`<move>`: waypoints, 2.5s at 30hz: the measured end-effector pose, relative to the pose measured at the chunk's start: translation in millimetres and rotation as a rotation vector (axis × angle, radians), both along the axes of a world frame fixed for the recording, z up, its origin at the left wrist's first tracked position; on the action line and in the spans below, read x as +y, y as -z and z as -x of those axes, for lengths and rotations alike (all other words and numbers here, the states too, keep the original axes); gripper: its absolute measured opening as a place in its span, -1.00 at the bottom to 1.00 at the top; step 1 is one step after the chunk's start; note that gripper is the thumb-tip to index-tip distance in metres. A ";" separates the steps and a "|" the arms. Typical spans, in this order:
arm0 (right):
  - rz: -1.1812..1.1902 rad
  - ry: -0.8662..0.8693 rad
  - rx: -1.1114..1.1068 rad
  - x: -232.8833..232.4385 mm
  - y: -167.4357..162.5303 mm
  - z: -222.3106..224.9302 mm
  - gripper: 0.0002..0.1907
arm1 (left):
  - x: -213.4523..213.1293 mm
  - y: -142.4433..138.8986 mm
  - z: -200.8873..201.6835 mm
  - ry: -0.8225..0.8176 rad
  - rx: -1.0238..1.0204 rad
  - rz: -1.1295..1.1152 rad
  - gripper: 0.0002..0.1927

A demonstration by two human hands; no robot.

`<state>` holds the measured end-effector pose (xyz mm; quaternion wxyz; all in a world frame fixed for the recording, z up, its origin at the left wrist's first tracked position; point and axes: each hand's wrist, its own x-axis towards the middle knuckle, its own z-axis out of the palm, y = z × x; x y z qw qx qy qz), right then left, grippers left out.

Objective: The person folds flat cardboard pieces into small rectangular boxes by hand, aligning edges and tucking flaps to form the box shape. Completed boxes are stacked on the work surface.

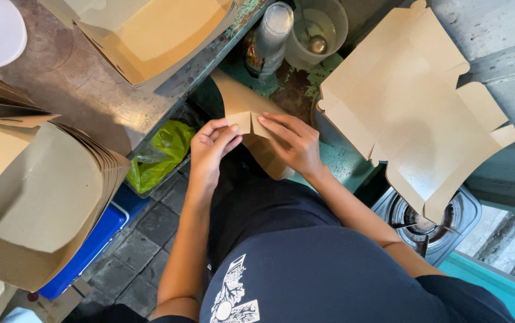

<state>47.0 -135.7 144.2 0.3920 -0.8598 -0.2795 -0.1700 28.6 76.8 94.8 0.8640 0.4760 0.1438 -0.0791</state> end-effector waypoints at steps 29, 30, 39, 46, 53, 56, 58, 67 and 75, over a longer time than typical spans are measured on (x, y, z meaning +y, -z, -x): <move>-0.161 0.296 0.240 1.5 -11.6 17.2 -0.84 | -91.2 57.8 6.0 -0.229 -0.147 0.178 -0.83; -0.166 0.300 0.252 1.4 -11.8 16.1 -0.85 | -91.7 57.9 5.7 -0.219 -0.156 0.175 -0.83; -0.286 0.249 0.489 -5.7 -17.6 5.4 -0.85 | -99.4 64.6 5.0 -0.215 -0.143 0.089 -0.91; -0.172 0.202 0.347 -9.6 -15.1 1.7 -0.85 | -100.7 66.0 3.0 -0.184 -0.123 0.112 -0.89; -0.153 0.184 0.371 -12.8 -17.4 0.1 -0.84 | -101.3 60.3 0.8 -0.170 -0.199 0.095 -0.84; -0.142 0.185 0.339 -12.3 -16.9 -0.9 -0.84 | -101.3 54.9 0.0 -0.153 -0.215 0.111 -0.76; -0.131 0.181 0.327 -11.8 -15.8 -0.2 -0.83 | -101.0 51.9 0.9 -0.140 -0.218 0.145 -0.67; -0.201 0.268 0.281 -4.9 -6.8 1.2 -0.85 | -107.9 56.9 -0.8 -0.139 -0.184 0.189 -0.73; -0.213 0.279 0.228 -3.2 0.7 3.3 -0.86 | -108.9 52.1 -1.0 -0.135 -0.147 0.178 -0.73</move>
